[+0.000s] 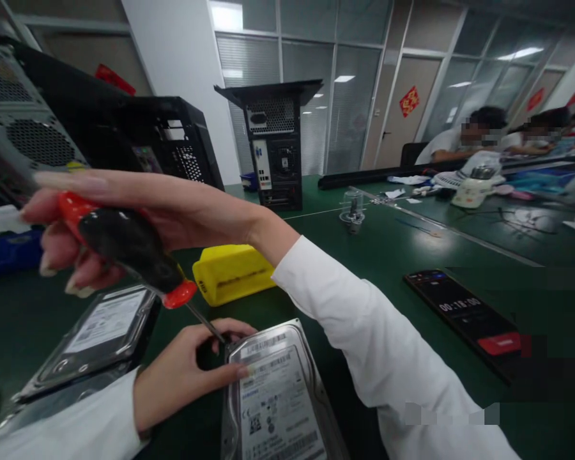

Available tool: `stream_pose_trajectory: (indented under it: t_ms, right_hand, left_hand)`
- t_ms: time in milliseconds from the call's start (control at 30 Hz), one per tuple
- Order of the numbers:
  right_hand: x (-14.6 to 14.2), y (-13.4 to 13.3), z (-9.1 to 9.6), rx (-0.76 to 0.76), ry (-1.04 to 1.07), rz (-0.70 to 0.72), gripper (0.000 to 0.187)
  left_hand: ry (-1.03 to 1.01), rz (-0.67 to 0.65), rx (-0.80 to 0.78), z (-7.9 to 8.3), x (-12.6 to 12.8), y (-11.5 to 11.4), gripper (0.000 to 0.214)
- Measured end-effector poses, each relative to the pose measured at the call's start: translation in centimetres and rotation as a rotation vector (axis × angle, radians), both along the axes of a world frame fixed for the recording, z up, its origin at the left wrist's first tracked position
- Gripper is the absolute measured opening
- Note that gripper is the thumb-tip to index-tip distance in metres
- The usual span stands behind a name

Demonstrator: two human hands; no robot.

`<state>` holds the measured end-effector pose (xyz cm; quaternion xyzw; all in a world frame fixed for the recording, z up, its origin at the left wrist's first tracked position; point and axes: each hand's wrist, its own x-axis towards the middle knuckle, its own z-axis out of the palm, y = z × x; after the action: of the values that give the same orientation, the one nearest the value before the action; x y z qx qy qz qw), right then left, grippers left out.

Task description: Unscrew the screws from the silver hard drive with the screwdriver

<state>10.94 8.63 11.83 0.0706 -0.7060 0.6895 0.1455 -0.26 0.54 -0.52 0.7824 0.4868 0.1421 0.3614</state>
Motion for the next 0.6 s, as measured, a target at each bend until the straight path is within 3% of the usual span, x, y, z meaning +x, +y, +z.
stream_pose_trajectory:
  t_ms: [100, 233, 367, 467, 600]
  right_hand:
    - [0.2, -0.4, -0.2, 0.071, 0.121, 0.080, 0.026]
    - [1.2, -1.7, -0.2, 0.115, 0.179, 0.060, 0.008]
    - [1.1, -1.3, 0.3, 0.232, 0.212, 0.161, 0.022]
    - [0.8, -0.4, 0.5, 0.330, 0.219, 0.111, 0.007]
    - [1.2, -0.3, 0.9, 0.273, 0.160, 0.166, 0.026]
  left_hand:
    - [-0.030, 0.020, -0.009, 0.1, 0.1, -0.1, 0.040]
    - [-0.066, 0.010, -0.023, 0.4, 0.2, -0.2, 0.040]
    - [-0.044, -0.014, -0.011, 0.6, 0.2, -0.2, 0.041]
    - [-0.040, -0.029, -0.022, 0.6, 0.1, -0.2, 0.042]
    - [-0.061, -0.012, -0.027, 0.5, 0.1, -0.2, 0.042]
